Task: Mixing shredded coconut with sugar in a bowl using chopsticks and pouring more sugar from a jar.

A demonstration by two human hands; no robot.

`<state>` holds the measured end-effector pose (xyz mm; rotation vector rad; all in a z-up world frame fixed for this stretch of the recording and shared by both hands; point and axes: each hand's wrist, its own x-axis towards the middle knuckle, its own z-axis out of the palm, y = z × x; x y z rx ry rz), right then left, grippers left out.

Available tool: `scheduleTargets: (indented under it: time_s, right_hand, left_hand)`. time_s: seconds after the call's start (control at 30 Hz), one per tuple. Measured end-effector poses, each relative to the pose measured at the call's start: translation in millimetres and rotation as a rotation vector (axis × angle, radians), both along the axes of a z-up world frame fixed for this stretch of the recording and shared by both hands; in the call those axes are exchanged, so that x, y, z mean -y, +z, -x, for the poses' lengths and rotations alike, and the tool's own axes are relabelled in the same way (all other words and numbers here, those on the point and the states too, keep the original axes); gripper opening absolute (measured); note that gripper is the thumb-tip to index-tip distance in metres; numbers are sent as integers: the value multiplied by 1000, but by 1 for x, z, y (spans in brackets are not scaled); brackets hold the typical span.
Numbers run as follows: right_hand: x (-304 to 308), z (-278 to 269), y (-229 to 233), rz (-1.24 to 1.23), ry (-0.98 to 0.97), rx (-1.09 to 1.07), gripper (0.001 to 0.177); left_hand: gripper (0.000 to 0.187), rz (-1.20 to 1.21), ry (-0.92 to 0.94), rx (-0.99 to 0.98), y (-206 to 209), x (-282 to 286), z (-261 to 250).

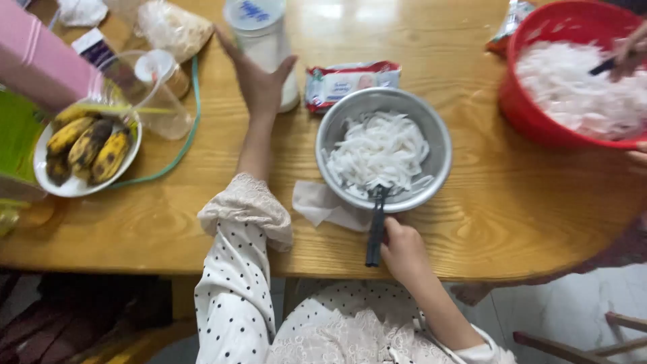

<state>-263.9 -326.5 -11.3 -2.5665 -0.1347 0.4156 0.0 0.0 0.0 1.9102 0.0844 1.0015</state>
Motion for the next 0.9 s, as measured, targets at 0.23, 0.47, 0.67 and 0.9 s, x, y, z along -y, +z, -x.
scheduleTargets:
  time_s: [0.23,0.47,0.67,0.9]
  right_hand:
    - [91,33,173,-306,-138,419,36]
    - [42,-28,284,-76,400,1120,82]
    - [32,-63,288,-175,460,1148,50]
    - [42,-94,272,-367,478,1097,18]
  left_hand:
    - [120,-159,84,-73,95,26,90]
    - [104,-514,-386,232,202,142,175]
    - [106,-503,-609,138,197,174,178]
    - [112,-465,-802,-239,195,186,141]
